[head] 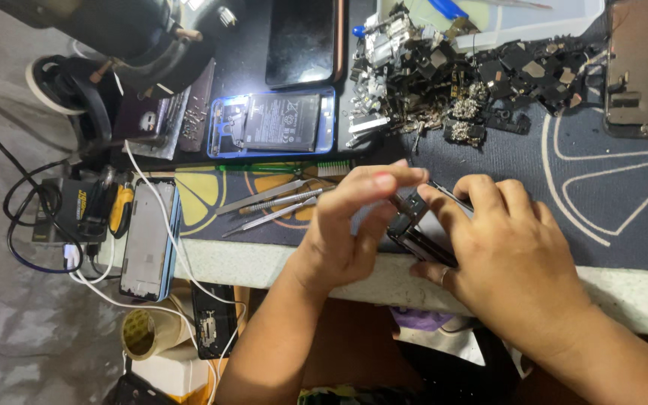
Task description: The person removes a battery from a smartphone chassis, peels off protective film, and places the battery into the chassis. They then use a screwdriver to fasten screws along the phone's edge.
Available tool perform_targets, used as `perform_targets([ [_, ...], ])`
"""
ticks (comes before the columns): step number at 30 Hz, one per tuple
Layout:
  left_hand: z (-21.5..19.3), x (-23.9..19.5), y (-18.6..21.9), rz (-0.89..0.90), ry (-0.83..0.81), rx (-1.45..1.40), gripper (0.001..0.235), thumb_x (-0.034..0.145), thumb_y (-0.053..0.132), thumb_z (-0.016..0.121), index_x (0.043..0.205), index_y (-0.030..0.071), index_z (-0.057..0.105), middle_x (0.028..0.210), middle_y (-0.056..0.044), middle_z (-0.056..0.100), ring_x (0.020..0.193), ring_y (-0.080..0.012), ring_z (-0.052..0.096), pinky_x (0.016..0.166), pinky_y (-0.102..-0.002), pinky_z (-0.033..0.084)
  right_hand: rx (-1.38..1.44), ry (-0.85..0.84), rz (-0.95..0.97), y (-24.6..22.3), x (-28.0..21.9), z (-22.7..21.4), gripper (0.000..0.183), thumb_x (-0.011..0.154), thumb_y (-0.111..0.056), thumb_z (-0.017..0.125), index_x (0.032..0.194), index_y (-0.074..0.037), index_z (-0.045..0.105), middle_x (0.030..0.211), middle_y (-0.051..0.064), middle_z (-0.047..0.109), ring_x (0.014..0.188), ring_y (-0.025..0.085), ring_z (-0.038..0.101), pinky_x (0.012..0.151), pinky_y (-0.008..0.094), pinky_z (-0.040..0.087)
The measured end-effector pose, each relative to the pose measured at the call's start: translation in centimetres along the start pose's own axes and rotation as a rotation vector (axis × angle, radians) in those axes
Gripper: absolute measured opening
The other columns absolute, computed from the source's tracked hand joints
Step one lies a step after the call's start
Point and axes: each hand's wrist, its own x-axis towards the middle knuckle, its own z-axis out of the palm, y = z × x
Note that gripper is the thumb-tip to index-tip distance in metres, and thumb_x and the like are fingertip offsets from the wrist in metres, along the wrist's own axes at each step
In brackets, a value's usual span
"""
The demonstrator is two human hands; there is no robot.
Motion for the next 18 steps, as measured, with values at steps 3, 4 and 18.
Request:
perform_targets([
  [3, 0.1, 0.0, -0.1, -0.030, 0.041, -0.017, 0.060, 0.097, -0.008, 0.078, 0.140, 0.012, 0.041, 0.112, -0.013, 0.066, 0.097, -0.0222, 0.070, 0.081, -0.028, 0.060, 0.021, 0.020, -0.006, 0.0, -0.1, 0.0, 0.085, 0.066, -0.057, 0.078, 0.140, -0.019, 0.062, 0.118, 0.005, 0.058, 0.106, 0.028, 0.056, 0.083, 0.043, 0.049],
  [4, 0.0, 0.1, 0.0, -0.024, 0.055, 0.004, 0.062, 0.094, -0.005, 0.081, 0.138, 0.012, 0.041, 0.113, -0.014, 0.065, 0.099, -0.0232, 0.068, 0.085, -0.030, 0.059, 0.028, 0.025, -0.008, 0.0, 0.0, -0.1, 0.085, 0.066, -0.058, 0.078, 0.140, -0.019, 0.062, 0.118, 0.005, 0.058, 0.106, 0.028, 0.056, 0.083, 0.043, 0.049],
  [18, -0.5, 0.3, 1.0, -0.024, 0.046, 0.035, 0.061, 0.098, -0.012, 0.075, 0.142, 0.015, 0.042, 0.152, -0.020, 0.043, 0.103, -0.0161, 0.072, 0.085, -0.027, 0.064, 0.046, 0.008, 0.012, -0.1, 0.1, -0.2, 0.088, 0.062, -0.056, 0.081, 0.141, -0.020, 0.062, 0.117, 0.004, 0.058, 0.107, 0.028, 0.056, 0.084, 0.042, 0.049],
])
